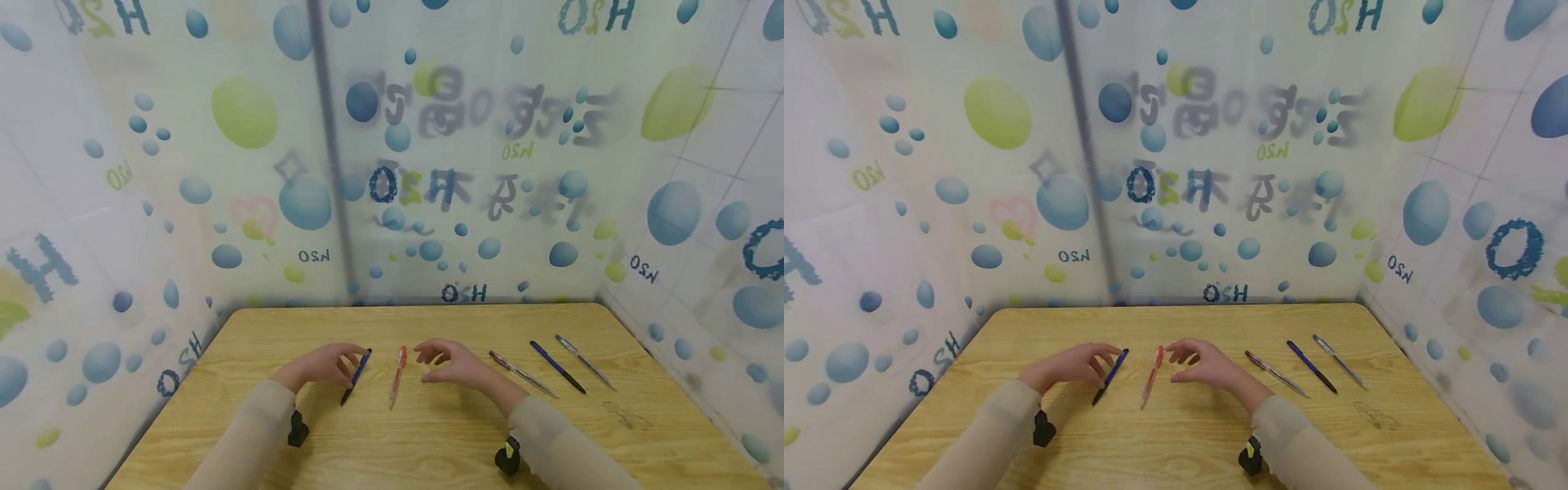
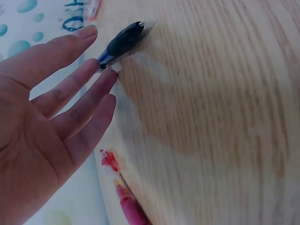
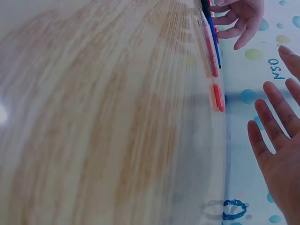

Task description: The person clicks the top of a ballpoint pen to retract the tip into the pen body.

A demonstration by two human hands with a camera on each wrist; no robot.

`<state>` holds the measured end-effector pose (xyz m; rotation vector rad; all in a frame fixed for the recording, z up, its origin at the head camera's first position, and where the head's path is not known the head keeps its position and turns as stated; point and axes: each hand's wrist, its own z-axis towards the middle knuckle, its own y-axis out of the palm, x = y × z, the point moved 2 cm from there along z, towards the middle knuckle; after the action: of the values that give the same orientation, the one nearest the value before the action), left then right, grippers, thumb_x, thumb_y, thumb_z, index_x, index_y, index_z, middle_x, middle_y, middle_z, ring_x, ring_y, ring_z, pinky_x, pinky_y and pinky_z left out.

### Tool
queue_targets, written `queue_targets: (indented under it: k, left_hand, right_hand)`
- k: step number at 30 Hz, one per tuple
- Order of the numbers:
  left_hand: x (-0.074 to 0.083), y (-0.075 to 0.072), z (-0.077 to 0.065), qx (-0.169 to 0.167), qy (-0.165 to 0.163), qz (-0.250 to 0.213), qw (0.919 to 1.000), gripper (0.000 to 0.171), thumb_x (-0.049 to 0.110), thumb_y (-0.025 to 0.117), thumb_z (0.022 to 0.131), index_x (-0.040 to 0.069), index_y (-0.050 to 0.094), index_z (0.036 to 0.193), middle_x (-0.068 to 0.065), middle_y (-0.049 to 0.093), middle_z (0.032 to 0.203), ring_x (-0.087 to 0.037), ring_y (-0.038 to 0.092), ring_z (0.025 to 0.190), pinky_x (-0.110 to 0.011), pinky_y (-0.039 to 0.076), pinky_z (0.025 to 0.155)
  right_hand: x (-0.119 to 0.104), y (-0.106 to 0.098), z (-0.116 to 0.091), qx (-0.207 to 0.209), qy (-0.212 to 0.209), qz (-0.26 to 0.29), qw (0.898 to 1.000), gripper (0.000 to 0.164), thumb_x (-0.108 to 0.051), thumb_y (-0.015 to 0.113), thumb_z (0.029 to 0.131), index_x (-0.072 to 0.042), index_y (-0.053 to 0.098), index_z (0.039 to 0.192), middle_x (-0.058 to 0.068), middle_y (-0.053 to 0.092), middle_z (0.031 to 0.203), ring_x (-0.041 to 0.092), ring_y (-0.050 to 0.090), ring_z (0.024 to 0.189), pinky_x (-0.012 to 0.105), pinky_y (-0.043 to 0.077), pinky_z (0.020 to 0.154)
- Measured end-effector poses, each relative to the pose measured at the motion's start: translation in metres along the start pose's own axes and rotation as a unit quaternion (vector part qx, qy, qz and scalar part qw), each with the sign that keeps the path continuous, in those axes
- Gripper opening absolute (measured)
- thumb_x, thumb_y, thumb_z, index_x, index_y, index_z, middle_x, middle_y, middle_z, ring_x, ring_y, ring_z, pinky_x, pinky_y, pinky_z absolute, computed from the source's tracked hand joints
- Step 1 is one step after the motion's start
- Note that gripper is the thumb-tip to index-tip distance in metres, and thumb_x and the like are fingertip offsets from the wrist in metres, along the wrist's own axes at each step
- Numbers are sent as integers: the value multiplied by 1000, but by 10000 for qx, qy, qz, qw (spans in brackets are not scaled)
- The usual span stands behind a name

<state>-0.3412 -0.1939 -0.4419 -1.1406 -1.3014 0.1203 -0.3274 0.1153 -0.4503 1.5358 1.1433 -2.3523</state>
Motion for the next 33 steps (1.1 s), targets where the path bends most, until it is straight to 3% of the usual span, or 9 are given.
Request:
queue_targets:
  k: [10,19,24,28,33]
  left_hand:
    - [1,10,10,-21,-12,517,9987,69,8,85,75,9,54,137,-3,61,108,-17,62,89,-39,52,79]
    - [4,16,17,-243,56,1129,9933,72,13,88,72,11,56,135,-10,59,115,-27,58,104,-46,47,91]
    - [7,17,19,-348,15,1503,9880,69,15,88,73,12,57,134,-9,57,114,-26,57,103,-42,47,90]
    - [9,16,19,-321,-50,1566,9871,67,11,87,73,10,57,133,-9,58,112,-24,59,97,-40,50,84]
    - [11,16,18,-131,-321,1472,9885,64,7,86,73,12,60,131,-7,59,111,-22,58,96,-42,50,83]
  right_hand:
    - [1,1,1,6,114,91,9999,50,-7,74,87,0,55,133,8,64,111,28,56,104,52,45,92]
    - [2,3,2,-155,130,82,9998,48,-6,72,88,1,55,133,10,64,113,36,57,106,52,45,92]
    - [8,5,4,-246,85,162,9995,49,-3,70,89,4,52,133,19,63,115,42,56,106,57,44,93]
    - [10,6,6,-242,114,285,9992,50,-2,71,88,6,52,133,21,62,115,43,56,107,60,43,93]
    - [11,8,8,-219,194,245,9993,49,-3,71,88,4,53,133,14,64,113,35,59,106,52,46,93]
